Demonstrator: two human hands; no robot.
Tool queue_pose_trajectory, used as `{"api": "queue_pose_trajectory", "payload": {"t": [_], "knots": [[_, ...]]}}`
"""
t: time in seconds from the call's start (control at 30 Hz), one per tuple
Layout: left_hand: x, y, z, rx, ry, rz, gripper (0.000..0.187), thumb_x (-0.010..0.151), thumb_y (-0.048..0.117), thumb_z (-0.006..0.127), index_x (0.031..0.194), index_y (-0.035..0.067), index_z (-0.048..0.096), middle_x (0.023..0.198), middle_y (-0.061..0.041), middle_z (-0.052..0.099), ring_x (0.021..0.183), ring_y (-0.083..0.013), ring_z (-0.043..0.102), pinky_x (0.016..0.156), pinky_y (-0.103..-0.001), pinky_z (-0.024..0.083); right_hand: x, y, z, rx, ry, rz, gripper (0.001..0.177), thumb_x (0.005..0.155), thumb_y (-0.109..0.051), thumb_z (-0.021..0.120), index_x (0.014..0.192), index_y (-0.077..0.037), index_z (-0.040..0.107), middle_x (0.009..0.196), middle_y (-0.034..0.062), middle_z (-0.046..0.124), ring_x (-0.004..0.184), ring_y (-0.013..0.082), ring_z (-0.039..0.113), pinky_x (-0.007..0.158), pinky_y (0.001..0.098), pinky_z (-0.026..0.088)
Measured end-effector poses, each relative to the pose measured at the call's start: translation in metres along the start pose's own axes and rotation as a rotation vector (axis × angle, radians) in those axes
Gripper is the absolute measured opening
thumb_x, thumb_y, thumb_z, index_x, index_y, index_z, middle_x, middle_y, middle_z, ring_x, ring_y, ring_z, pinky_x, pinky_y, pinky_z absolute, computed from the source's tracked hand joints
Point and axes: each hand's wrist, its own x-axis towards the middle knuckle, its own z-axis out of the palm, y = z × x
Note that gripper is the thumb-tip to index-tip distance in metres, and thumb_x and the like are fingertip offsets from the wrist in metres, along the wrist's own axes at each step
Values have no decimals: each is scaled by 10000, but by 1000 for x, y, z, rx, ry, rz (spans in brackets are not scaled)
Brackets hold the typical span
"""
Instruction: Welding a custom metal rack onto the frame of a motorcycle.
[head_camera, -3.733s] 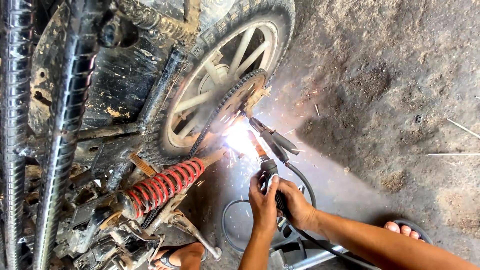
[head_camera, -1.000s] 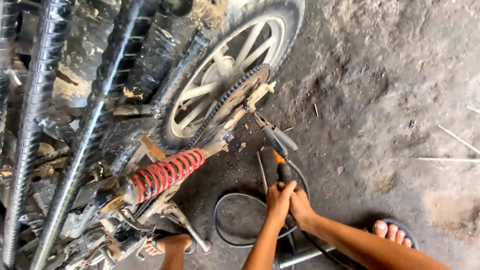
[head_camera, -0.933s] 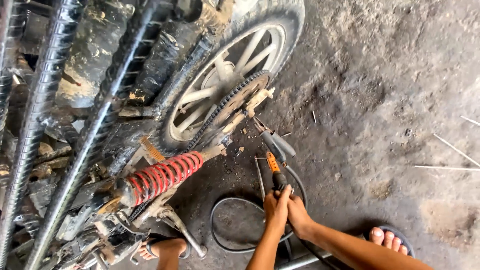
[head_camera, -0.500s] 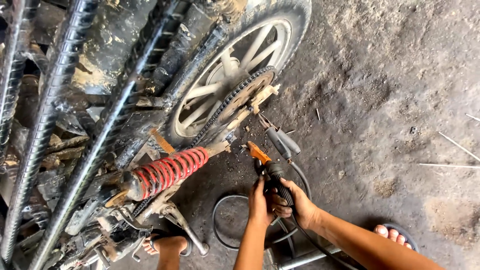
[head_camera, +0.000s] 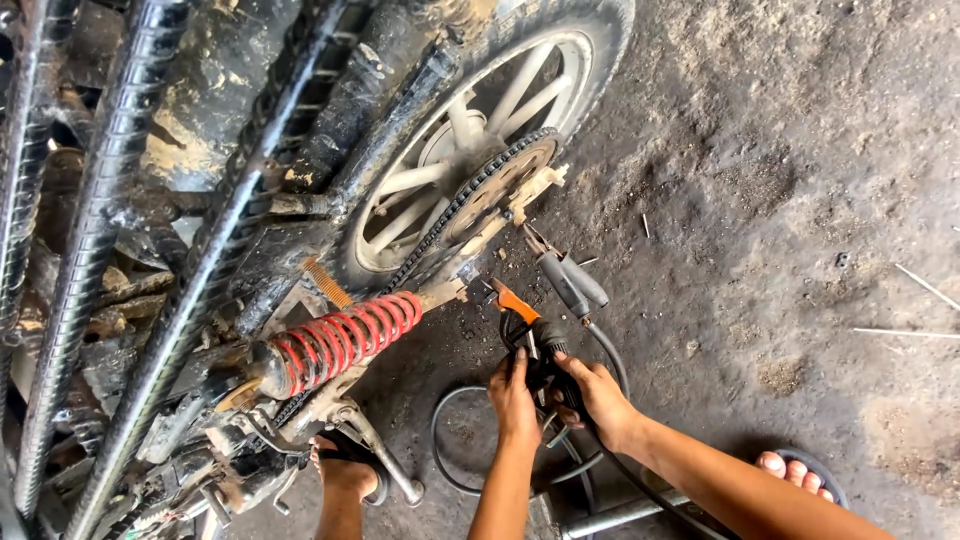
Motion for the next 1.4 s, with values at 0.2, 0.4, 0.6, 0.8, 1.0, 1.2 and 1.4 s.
{"api": "queue_pose_trajectory", "payload": {"t": [0.2,0.4,0.6,0.8,1.0,1.2,1.4], "knots": [[0,4,3,67,23,9,348,971,270,635,1118,-31,728,1060,-100,742,926,-187,666,847,-358,529,-4,-5,1,20,-27,0,503,987,-469,538,718,-44,545,576,64,536,397,153,462,373,292,293],[-2,8,4,-14,38,30,315,966,248,649,1094,-31,720,1039,-90,730,916,-189,657,837,-361,525,-6,-9,4,0,-69,-15,519,996,-468,522,695,-44,537,546,59,521,383,150,448,370,291,288],[3,-1,-2,-36,35,81,294,973,249,662,1087,-16,717,996,-64,711,889,-166,640,815,-334,510,-8,-12,8,12,-91,2,520,1006,-471,509,700,-52,522,544,52,501,381,143,432,365,288,278],[7,-7,-4,-38,65,16,284,976,261,672,1055,-8,710,944,-68,719,820,-176,650,751,-344,524,2,-4,0,14,-86,7,506,1007,-480,502,733,-54,518,563,48,498,393,151,430,373,296,279],[-7,5,2,-25,35,-76,260,940,275,669,1055,53,740,931,-16,726,803,-107,642,745,-296,521,5,5,-3,48,-41,89,544,1036,-492,435,708,-63,504,556,49,495,405,148,416,381,295,280],[-2,-26,-25,-64,26,17,290,934,306,689,953,17,705,875,-32,684,770,-143,614,694,-333,519,-1,-3,9,-129,35,69,452,1004,-439,496,774,-59,581,594,62,538,420,176,481,390,315,322],[-11,-24,-47,-54,-9,89,338,904,323,760,954,-7,703,875,-52,700,778,-143,607,693,-335,510,-1,4,10,-663,214,-41,339,1003,-302,611,1023,37,611,658,50,547,460,149,499,392,329,383]]}}
